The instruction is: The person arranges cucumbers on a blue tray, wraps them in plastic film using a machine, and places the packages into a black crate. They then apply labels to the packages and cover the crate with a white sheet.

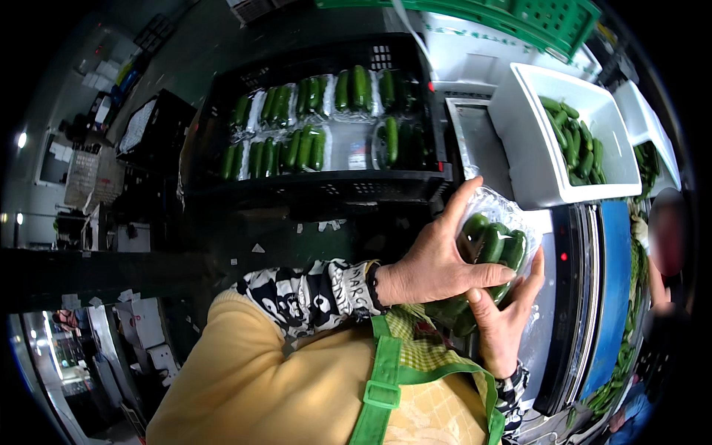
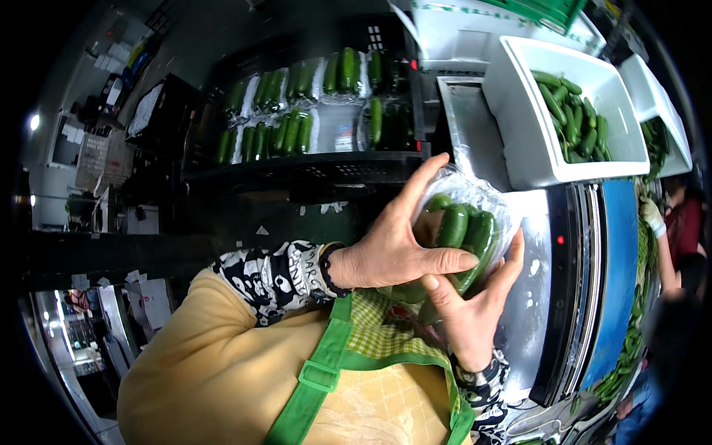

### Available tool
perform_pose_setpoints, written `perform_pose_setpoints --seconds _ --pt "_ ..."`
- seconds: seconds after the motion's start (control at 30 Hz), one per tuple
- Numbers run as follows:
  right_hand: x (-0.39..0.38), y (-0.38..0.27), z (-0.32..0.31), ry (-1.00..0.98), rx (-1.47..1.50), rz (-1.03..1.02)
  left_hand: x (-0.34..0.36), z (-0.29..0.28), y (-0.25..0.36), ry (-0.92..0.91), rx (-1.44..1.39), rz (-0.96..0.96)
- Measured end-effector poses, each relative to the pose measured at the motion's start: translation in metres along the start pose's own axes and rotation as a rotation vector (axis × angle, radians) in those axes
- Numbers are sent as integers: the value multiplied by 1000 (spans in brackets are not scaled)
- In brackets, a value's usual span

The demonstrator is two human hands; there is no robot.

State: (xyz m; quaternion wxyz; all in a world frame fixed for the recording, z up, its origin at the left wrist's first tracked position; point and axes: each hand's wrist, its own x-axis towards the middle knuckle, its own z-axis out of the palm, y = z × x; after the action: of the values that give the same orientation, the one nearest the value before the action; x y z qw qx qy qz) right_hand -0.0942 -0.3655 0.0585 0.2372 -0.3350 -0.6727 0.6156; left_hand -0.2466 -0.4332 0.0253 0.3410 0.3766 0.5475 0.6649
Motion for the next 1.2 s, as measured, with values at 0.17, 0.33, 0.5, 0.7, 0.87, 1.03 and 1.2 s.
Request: perform_pose_setpoints --seconds 0.17,0.33,0.5,0.7,0.87,1.03,1.2 --pt "57 -19 31 -62 343 55 40 -102 13 -244 -127 -204" --pt "144 -24 101 -216 458 153 95 -272 -68 -319 883 22" --pt "221 23 201 -305 216 215 76 -347 -167 -625 1153 200" --pt "244 85 261 -353 -273 117 51 -358 -118 -666 1083 344" --pt "249 89 255 -446 -144 428 38 -355 -128 -469 1005 461" --pt "247 102 252 -495 -274 348 32 -350 -135 -413 1008 404" --pt "241 96 253 -560 -585 269 33 -349 -139 -365 920 443"
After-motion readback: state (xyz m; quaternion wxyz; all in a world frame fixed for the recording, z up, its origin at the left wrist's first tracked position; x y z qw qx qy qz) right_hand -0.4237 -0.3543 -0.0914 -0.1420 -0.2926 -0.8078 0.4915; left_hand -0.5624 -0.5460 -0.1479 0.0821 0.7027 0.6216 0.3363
